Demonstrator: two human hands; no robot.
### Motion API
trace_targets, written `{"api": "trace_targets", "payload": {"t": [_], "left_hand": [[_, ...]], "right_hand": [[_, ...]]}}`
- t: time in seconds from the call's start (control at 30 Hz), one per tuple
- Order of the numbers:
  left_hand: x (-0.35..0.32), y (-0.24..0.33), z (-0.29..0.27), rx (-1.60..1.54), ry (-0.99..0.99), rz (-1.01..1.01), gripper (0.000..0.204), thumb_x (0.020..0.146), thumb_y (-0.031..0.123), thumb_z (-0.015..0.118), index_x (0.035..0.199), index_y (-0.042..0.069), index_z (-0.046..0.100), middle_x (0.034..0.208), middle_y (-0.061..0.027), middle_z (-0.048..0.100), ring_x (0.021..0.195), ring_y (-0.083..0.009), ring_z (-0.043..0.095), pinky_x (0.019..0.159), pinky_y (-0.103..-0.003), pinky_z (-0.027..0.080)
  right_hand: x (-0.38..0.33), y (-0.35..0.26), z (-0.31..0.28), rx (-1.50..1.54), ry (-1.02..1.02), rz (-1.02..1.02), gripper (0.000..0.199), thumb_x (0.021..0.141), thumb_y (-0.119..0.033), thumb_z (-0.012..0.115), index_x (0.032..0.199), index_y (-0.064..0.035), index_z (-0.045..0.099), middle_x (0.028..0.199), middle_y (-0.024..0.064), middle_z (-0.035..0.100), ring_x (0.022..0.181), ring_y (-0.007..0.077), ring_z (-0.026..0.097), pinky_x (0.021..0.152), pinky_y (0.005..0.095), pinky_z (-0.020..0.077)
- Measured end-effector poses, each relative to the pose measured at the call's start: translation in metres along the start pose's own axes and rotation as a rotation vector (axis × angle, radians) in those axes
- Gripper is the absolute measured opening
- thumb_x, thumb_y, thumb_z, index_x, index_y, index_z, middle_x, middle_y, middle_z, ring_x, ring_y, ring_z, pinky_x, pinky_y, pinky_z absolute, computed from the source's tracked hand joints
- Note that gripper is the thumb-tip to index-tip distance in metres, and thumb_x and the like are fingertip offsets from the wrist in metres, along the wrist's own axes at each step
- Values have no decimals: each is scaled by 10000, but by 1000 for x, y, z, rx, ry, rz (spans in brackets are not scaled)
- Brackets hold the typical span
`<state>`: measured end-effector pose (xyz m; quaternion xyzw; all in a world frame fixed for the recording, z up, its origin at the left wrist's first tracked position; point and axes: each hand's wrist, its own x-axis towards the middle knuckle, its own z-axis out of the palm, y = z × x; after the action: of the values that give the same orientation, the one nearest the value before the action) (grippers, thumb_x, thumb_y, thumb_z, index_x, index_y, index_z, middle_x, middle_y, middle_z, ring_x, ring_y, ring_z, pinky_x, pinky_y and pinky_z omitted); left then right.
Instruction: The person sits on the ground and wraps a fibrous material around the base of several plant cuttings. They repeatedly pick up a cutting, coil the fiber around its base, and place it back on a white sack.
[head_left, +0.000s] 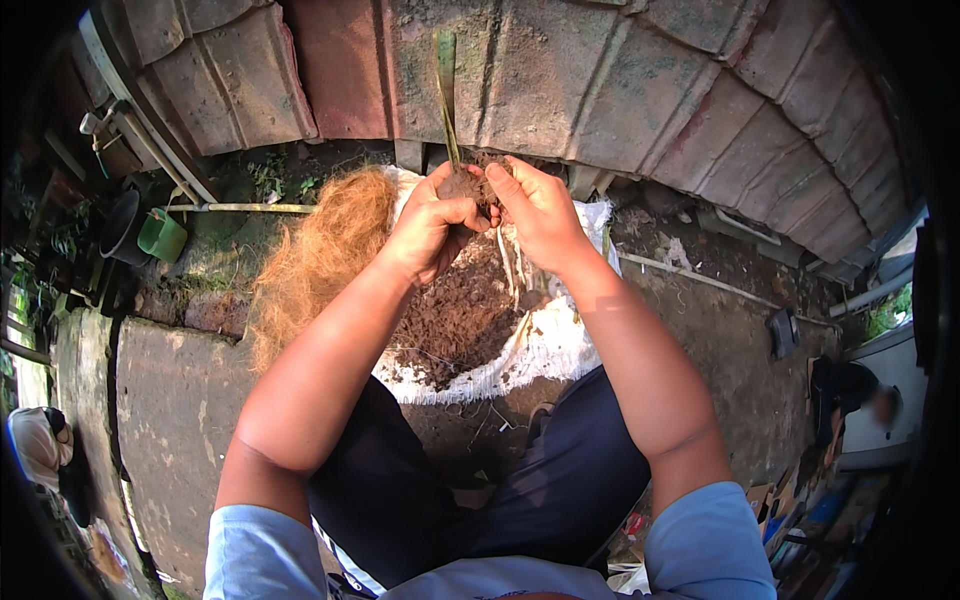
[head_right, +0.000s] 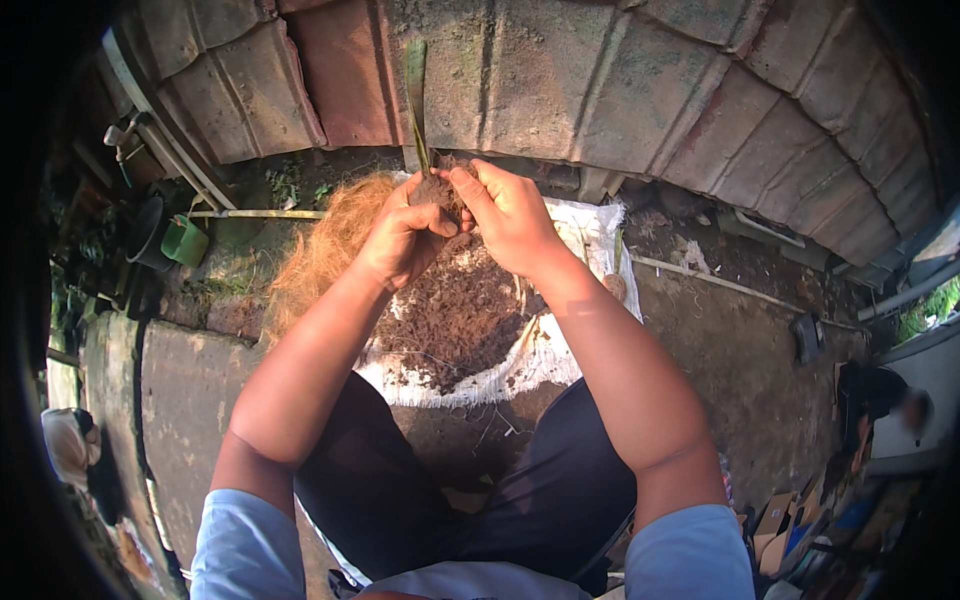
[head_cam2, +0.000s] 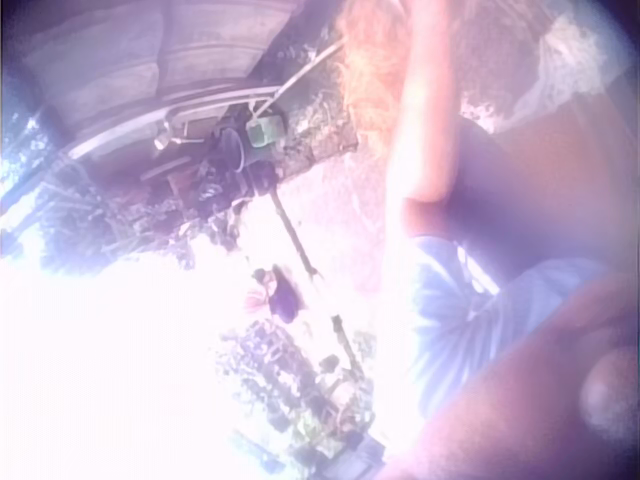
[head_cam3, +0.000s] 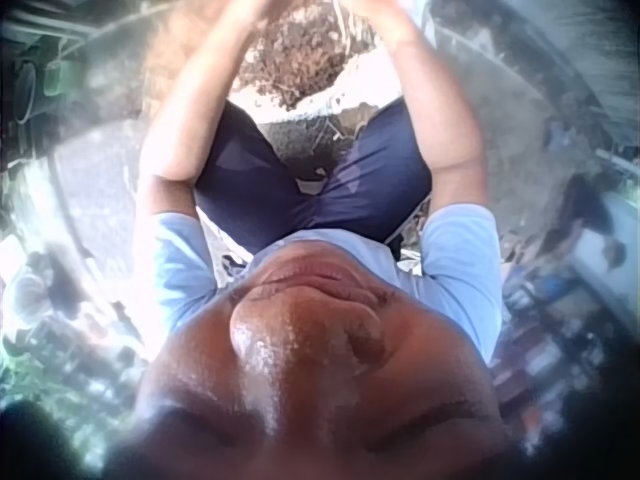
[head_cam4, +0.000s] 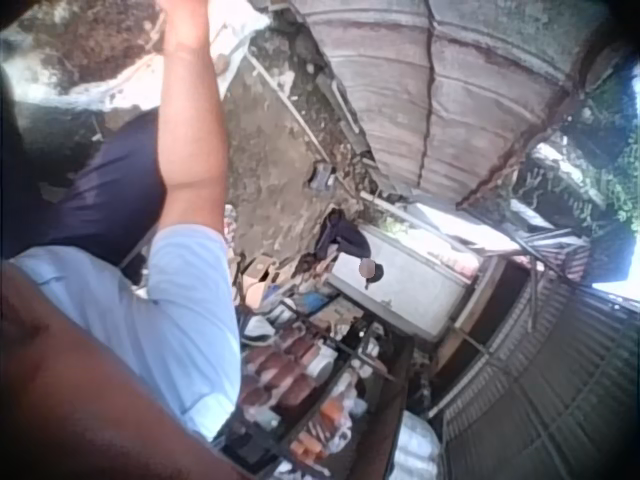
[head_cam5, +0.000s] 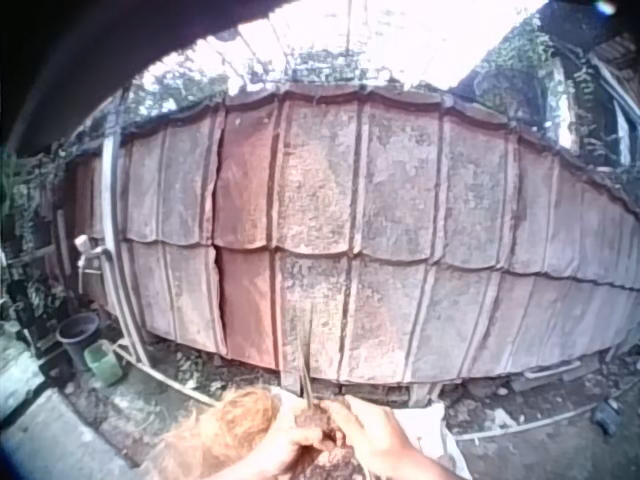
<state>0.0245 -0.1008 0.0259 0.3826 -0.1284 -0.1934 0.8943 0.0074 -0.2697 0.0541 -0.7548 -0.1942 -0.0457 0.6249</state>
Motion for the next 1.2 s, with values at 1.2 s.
{"api": "trace_targets", "payload": {"t": [1.2], "left_hand": [[2, -4, -7, 202, 49, -21, 523, 926, 54, 632, 1419, 56, 456, 1181, -99, 651, 1034, -192, 660, 914, -354, 534]], "right_hand": [[-6, -22, -8, 324, 233, 151, 177, 963, -151, 720, 943, 22, 686, 775, 6, 647, 659, 24, 534, 569, 204, 409]]}}
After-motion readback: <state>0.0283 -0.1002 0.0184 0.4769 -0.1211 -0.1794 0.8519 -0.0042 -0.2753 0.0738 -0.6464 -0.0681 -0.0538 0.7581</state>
